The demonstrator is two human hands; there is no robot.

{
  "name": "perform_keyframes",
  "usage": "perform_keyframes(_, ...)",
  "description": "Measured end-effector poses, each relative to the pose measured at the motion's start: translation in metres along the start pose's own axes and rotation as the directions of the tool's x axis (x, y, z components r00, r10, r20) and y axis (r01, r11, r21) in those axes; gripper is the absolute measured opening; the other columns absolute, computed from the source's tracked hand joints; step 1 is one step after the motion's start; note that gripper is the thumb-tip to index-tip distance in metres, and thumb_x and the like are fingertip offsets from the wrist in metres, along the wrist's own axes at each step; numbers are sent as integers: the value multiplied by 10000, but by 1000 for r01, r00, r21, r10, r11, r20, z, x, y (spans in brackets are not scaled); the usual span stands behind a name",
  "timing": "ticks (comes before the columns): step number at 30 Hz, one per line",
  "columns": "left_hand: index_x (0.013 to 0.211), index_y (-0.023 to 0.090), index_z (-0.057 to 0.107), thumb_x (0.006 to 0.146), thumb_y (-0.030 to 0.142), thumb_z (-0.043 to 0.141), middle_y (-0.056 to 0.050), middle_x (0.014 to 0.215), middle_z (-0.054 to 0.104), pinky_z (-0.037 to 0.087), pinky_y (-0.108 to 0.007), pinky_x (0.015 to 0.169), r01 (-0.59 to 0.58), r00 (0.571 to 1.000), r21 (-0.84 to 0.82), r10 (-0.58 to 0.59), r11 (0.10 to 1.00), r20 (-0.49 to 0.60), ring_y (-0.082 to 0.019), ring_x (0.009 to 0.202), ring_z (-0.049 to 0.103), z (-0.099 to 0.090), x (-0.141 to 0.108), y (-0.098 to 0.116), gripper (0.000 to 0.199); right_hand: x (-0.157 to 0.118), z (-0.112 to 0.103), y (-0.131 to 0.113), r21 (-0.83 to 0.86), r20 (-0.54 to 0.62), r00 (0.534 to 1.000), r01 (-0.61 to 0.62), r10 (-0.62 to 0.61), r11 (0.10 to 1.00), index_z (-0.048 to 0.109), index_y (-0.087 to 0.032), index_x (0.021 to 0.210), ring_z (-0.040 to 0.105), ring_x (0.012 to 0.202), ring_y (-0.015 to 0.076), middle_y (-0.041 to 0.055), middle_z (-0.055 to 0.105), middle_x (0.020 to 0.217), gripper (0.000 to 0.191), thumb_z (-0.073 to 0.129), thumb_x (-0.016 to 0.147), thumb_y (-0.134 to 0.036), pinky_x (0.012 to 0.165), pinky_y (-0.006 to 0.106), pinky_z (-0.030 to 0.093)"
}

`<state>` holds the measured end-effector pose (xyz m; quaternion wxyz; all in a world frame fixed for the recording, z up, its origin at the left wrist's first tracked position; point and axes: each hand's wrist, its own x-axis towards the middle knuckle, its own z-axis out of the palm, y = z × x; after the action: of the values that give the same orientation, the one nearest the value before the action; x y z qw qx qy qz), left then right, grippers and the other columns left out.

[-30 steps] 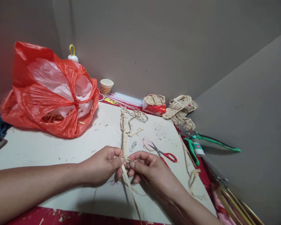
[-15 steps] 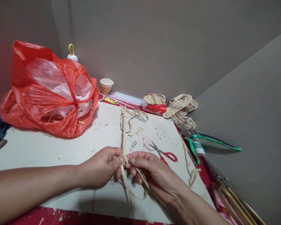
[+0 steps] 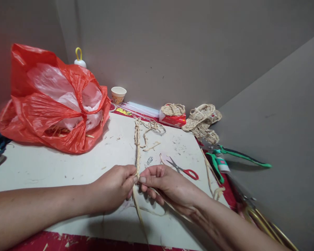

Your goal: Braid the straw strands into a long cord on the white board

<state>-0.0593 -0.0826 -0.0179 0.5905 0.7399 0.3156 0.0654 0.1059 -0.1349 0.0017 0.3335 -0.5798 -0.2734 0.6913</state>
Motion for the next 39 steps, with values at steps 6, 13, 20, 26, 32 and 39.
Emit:
perform_keyframes(6,672,184,449,858,291,355,33,571,477,296,-224,536,-35,994,265,62,964,-93,-97,528,399,-4,1,2,234,2,3,-6,-82,40,999,-1,4,997,525,-152,663,311,333,19,-75,469,437,223,708,675,-279,323,151,208)
perform_keyframes(13,711,187,473,867,301,339,34,578,447,279,-228,536,-58,990,315,96,947,-106,-103,533,380,-6,0,0,234,3,5,-3,72,81,997,-11,5,997,523,-129,642,197,371,-3,-72,447,486,272,749,647,-280,346,171,68)
perform_keyframes(20,699,193,443,868,291,344,36,562,456,281,-230,540,-57,991,318,93,946,-99,-106,522,383,-5,-2,1,220,4,-1,9,151,154,988,6,-30,989,520,-130,653,185,390,2,-81,414,497,293,744,677,-317,357,170,70)
perform_keyframes(26,677,197,421,874,286,343,19,576,508,291,-234,552,-66,990,339,105,938,-96,-116,540,431,-9,-1,3,230,9,2,10,195,143,986,58,-87,979,509,-132,667,182,403,-1,-65,446,549,293,740,678,-312,359,167,58)
perform_keyframes(32,677,193,436,861,282,366,12,577,518,300,-231,541,-37,993,379,76,925,-87,-118,536,445,-7,-3,3,216,10,7,10,155,101,987,110,-127,982,492,-157,637,203,371,9,-94,406,469,280,747,623,-271,338,172,76)
perform_keyframes(39,654,163,524,852,301,359,1,557,561,366,-213,556,11,997,225,-29,974,73,-106,525,485,-20,-9,16,292,9,17,17,-37,-79,969,230,-232,972,508,-165,628,239,340,20,-96,403,421,119,618,671,-183,338,183,119)
